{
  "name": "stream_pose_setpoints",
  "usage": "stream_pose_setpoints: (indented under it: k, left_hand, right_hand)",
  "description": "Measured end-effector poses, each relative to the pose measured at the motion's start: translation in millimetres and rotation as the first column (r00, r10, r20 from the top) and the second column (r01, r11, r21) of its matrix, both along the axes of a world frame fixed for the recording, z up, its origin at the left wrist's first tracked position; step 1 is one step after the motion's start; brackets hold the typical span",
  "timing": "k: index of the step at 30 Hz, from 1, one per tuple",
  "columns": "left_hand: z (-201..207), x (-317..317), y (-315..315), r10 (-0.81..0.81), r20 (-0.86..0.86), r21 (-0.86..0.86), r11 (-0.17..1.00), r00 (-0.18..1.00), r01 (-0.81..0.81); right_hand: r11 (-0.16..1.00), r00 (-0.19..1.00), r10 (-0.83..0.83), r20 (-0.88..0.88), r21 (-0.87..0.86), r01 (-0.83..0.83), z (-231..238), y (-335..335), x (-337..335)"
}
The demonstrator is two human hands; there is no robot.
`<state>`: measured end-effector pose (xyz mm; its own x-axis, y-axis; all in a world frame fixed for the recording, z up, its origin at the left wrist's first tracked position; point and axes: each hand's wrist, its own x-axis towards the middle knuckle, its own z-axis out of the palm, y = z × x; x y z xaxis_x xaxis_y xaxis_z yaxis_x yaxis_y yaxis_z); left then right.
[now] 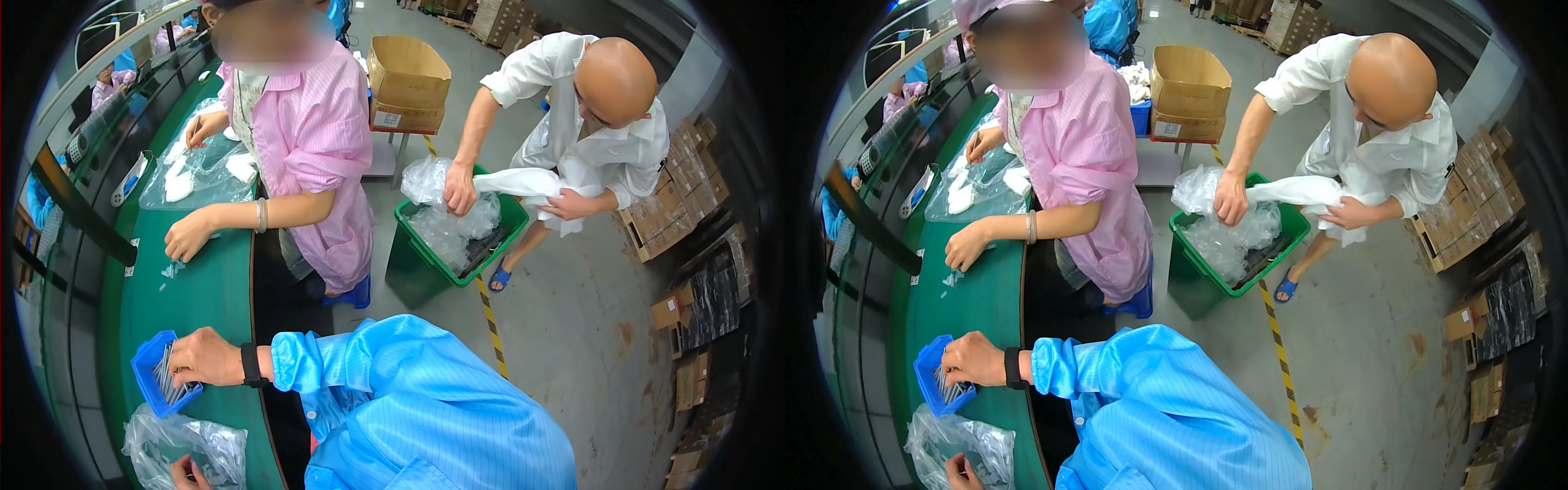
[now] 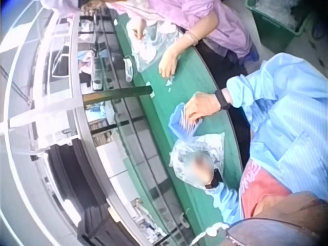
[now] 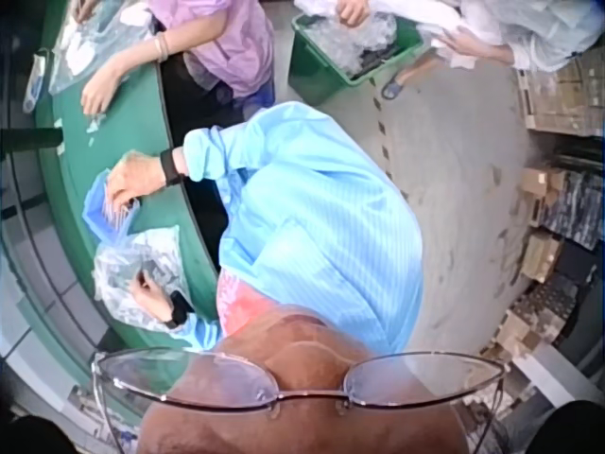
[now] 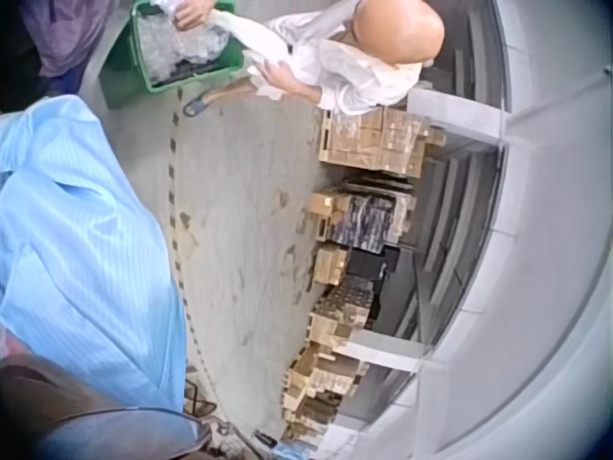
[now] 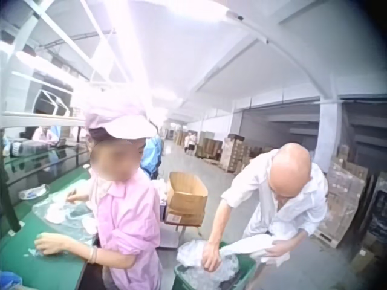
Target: Assembling small metal rods and plastic components at a factory workstation.
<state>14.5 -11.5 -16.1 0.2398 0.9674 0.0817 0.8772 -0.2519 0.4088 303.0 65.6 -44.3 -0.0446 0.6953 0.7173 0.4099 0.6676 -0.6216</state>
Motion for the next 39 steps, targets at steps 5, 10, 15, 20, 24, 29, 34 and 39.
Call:
stream_pose_setpoints:
  k: [5,10,15,20,24,29,34,39]
  left_hand:
    - [5,-10,-15,0.055,-0.013,0.031,0.998,0.998,-0.054]
    - [-7,-22,-17,0.201,0.518,-0.083,0.979,0.831,-0.185]
    - [40,7,-30,0.288,0.752,-0.27,0.955,0.593,-0.121]
    - [49,42,-53,0.417,0.877,-0.416,0.908,0.237,-0.058]
    - [37,59,-64,0.445,0.892,-0.444,0.895,0.084,-0.031]
    - [11,52,-74,0.443,0.896,-0.443,0.896,-0.02,-0.029]
    - [4,46,-79,0.458,0.883,-0.462,0.887,-0.103,-0.019]
    - [2,43,-82,0.46,0.879,-0.464,0.886,-0.128,-0.006]
  right_hand:
    - [0.996,0.974,-0.041,-0.221,-0.088,0.022,23,-1,-4]
    - [0.965,0.892,0.022,-0.451,-0.223,-0.137,27,8,-13]
    - [0.63,0.769,0.248,-0.589,-0.505,-0.59,38,-15,-16]
    - [0.36,0.568,0.34,-0.75,-0.454,-0.815,46,-45,-43]
    - [0.345,0.503,0.293,-0.813,-0.401,-0.849,32,-48,-49]
    - [0.492,0.555,0.297,-0.777,-0.373,-0.786,33,-44,-54]
    - [0.539,0.589,0.325,-0.74,-0.367,-0.758,30,-48,-63]
    - [0.562,0.603,0.363,-0.71,-0.349,-0.749,30,-55,-72]
